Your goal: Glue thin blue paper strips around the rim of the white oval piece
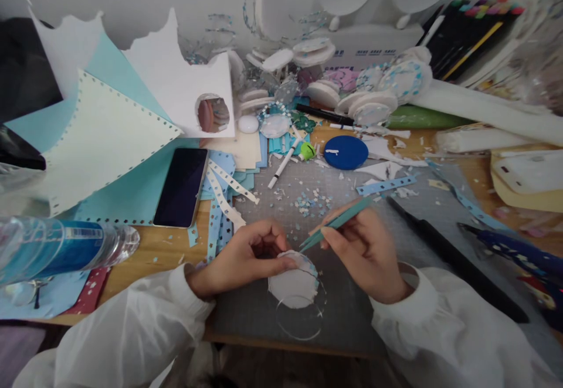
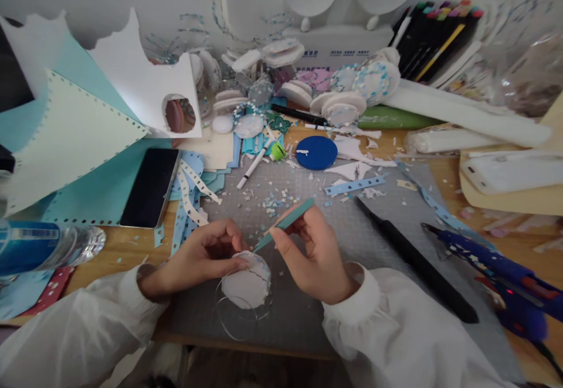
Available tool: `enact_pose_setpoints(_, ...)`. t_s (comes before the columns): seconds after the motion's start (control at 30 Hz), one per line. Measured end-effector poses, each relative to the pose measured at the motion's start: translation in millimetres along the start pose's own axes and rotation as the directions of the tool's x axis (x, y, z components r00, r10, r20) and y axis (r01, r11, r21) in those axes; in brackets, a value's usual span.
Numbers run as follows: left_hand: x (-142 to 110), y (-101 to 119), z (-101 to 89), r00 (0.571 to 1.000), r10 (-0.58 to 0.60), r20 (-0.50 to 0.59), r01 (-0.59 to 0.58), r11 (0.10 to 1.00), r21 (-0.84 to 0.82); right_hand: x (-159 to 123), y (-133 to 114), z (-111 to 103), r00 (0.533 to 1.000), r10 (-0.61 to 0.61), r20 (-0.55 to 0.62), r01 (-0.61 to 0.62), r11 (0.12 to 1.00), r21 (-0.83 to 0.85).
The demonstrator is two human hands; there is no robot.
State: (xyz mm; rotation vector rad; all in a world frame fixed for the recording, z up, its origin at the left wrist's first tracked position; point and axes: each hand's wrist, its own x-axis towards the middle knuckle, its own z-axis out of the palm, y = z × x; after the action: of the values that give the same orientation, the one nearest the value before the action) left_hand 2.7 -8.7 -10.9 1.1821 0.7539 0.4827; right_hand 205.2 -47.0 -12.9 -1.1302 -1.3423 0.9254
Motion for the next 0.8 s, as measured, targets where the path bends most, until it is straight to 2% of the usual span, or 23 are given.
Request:
enact_pose_setpoints(0.17, -0.6, 0.6, 0.0, 1.000, -0.002, 0.010, 0.002, 1.000, -0.001, 6.1, -0.8, -0.4, 0.987, 0.149, 0.057, -0.152, 0.987, 0.046)
enact_pose_setpoints(0.27, -0.9, -0.6, 0.0, 1.000, -0.012, 0.013, 0.012, 1.000, 0.000, 7.9, -1.7, 0.0, 0.977, 0.194, 0.084, -0.201, 0.976, 0.083)
enact_pose_setpoints(0.47, -1.1, -2.8, -1.0, 1.000, -0.009, 0.021, 0.008, 1.000, 0.005, 7.0, 1.6, 0.9, 0.979, 0.196, 0.054, -0.202, 0.967, 0.157)
enact_pose_setpoints(0.8, -1.9, -2.9, -0.5, 1.000, 0.001, 0.027, -0.002, 1.000, 0.002, 8.4, -4.5, 1.2, 0.956, 0.282, 0.084, -0.291, 0.949, 0.124)
